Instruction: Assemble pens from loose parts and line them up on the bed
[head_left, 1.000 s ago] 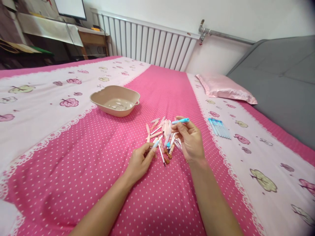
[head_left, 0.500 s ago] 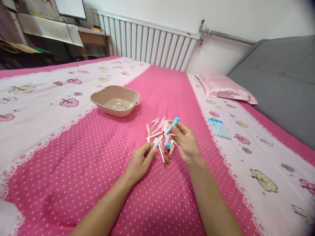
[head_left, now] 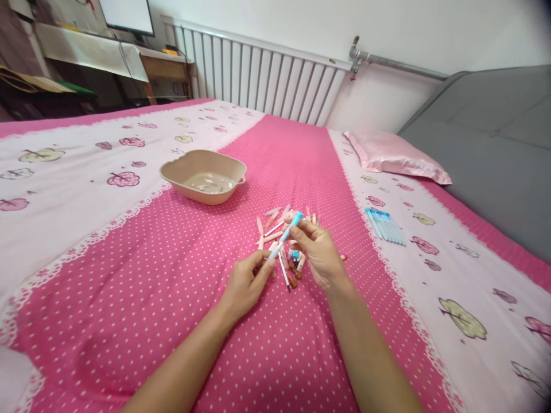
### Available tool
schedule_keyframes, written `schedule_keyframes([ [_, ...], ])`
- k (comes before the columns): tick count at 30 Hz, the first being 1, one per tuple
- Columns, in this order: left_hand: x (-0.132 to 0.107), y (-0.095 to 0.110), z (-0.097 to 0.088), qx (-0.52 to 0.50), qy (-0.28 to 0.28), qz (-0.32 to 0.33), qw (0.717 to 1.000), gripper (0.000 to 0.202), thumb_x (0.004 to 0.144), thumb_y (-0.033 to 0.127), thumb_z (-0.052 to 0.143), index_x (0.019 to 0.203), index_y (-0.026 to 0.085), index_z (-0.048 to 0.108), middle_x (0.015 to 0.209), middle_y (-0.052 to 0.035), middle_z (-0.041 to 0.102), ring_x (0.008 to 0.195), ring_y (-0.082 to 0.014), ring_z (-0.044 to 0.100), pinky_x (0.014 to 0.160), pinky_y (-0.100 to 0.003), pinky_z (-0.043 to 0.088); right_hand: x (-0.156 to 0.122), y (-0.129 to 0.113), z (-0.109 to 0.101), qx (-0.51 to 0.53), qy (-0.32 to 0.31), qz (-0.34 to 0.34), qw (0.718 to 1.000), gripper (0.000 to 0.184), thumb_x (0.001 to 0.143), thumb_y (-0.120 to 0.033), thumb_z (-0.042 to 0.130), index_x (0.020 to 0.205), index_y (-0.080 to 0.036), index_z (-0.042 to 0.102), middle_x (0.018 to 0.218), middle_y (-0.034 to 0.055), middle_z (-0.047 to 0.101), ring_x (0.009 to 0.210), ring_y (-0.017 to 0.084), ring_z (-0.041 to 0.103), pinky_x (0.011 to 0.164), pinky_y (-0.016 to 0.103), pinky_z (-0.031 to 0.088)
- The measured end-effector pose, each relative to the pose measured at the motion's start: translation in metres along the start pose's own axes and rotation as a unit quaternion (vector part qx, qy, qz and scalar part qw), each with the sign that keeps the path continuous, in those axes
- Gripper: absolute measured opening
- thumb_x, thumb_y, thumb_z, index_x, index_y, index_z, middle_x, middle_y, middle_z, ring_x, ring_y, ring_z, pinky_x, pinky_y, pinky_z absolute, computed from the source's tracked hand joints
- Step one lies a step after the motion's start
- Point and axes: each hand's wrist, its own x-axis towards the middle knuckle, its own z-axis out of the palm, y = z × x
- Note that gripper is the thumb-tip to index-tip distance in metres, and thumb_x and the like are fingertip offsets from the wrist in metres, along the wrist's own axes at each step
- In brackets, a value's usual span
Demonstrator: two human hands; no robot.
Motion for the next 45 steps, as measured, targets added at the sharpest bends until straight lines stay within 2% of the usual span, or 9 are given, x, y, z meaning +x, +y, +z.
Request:
schedule_keyframes([
  [10,0.0003,0.0011,-0.0007,0.002,0.003,-0.006,1.000,0.035,0.089,0.041,0.042,0.100,0.014,0.062,0.067,-0.0004,0.061,0.058,-0.0115,0.051,0.057,-0.022,0.037,-0.0011,-0.0001,0.0028,-0.033,-0.016,0.005,0.999,0.032,0.066,-0.036,0.073,0.093,-0.019,0.067,0.081,0.0019,0.067,0.074,0.011,0.061,0.064,0.021,0.046],
  [25,0.0002,0.0025,-0.0009,-0.011,-0.001,-0.007,1.000,0.034,0.090,0.040,0.040,0.098,0.014,0.061,0.066,-0.0008,0.061,0.058,-0.0118,0.052,0.057,-0.022,0.038,-0.0006,0.0029,0.0006,-0.047,-0.058,-0.004,0.997,0.035,0.070,-0.038,0.070,0.100,-0.020,0.067,0.089,0.0051,0.068,0.076,0.013,0.062,0.062,0.021,0.045],
  [32,0.0004,0.0022,-0.0004,-0.020,0.002,-0.004,1.000,0.033,0.090,0.040,0.039,0.094,0.015,0.060,0.065,-0.0005,0.061,0.057,-0.0119,0.052,0.056,-0.022,0.039,-0.0024,0.0030,0.0010,-0.044,-0.087,0.001,0.995,0.035,0.072,-0.038,0.068,0.102,-0.020,0.066,0.091,0.0047,0.068,0.069,0.011,0.060,0.060,0.021,0.045],
  [37,0.0003,0.0016,-0.0003,-0.027,0.003,0.000,1.000,0.032,0.090,0.039,0.040,0.094,0.015,0.060,0.066,-0.0003,0.062,0.057,-0.0123,0.053,0.057,-0.022,0.039,-0.0026,0.0025,0.0020,-0.046,-0.099,-0.002,0.994,0.036,0.071,-0.038,0.069,0.102,-0.020,0.066,0.091,0.0048,0.069,0.075,0.013,0.062,0.062,0.021,0.047],
  [45,0.0008,0.0016,-0.0005,-0.021,0.003,0.005,1.000,0.030,0.090,0.039,0.040,0.092,0.015,0.059,0.065,0.0003,0.062,0.057,-0.0120,0.053,0.057,-0.022,0.039,-0.0030,0.0040,0.0036,-0.023,-0.122,0.012,0.992,0.040,0.068,-0.036,0.071,0.104,-0.020,0.063,0.092,0.0054,0.068,0.075,0.014,0.063,0.056,0.021,0.048],
])
